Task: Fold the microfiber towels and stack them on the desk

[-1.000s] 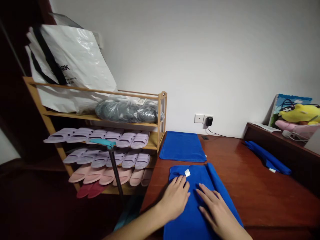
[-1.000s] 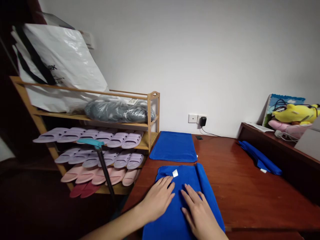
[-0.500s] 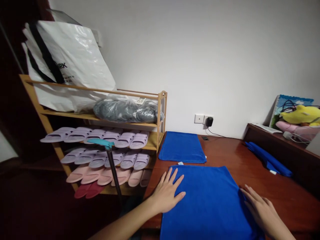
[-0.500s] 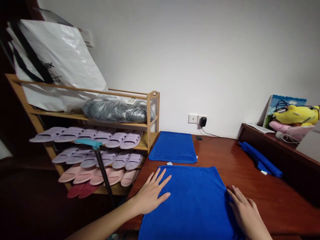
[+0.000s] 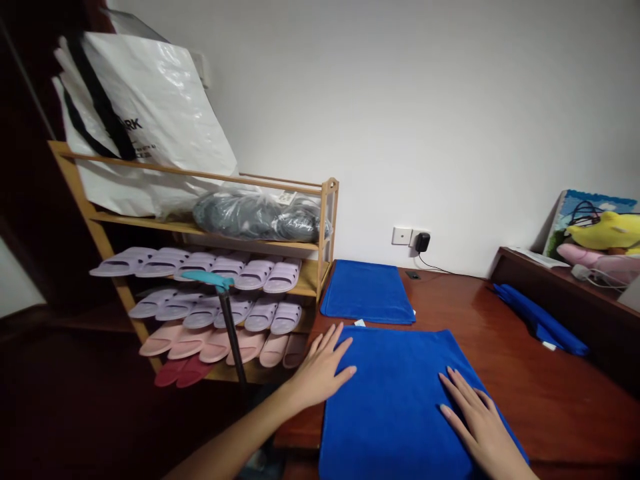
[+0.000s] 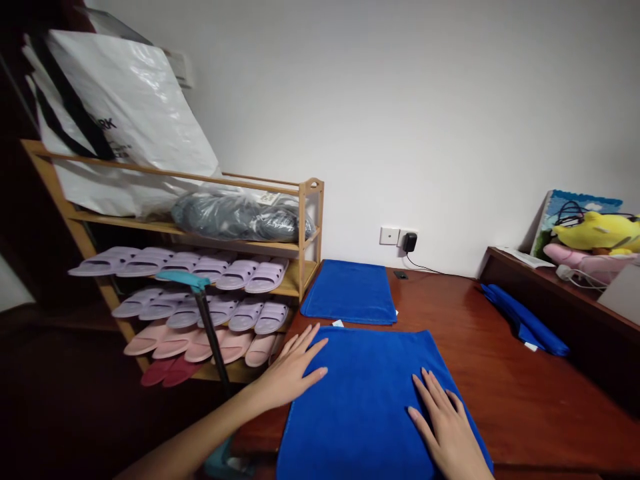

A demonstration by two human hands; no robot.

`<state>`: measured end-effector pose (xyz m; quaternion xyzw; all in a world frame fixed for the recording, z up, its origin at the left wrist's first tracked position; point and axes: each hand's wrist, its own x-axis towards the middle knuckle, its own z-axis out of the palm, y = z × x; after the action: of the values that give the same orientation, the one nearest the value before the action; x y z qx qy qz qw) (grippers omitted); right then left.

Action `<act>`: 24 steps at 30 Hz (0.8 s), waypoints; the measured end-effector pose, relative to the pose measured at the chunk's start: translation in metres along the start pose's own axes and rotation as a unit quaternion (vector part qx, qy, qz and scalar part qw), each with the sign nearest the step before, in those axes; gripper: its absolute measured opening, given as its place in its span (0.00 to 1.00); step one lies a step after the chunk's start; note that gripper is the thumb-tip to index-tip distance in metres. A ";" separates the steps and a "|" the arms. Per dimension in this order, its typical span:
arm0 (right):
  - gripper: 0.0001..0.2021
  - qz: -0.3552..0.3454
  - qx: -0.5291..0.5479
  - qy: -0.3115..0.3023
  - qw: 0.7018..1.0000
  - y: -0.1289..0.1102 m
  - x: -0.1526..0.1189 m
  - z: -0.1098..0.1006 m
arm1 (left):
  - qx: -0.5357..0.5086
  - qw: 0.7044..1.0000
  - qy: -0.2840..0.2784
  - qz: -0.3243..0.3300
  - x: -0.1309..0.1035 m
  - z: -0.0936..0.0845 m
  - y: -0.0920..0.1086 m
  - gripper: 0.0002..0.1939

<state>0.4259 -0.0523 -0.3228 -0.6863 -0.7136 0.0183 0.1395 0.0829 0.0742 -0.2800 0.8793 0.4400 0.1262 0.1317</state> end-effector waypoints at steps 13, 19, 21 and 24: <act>0.20 -0.029 0.434 -0.145 0.889 -0.134 0.109 -0.016 | -0.051 0.998 0.044 0.015 0.009 0.000 -0.009 0.25; 0.26 0.050 0.400 -0.201 0.893 -0.162 0.152 0.016 | -0.077 0.991 0.061 0.096 -0.005 -0.006 0.017 0.21; 0.20 0.064 0.381 -0.210 0.898 -0.160 0.157 0.019 | -0.098 0.986 0.069 0.113 -0.007 -0.009 0.023 0.18; 0.12 0.082 0.340 -0.211 0.913 -0.149 0.157 0.018 | -0.112 0.981 0.134 0.088 -0.004 -0.010 0.024 0.16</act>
<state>0.2738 0.0966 -0.2799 -0.6339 -0.6184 0.4151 0.2084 0.0951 0.0583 -0.2629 0.8696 0.3572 0.3022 0.1576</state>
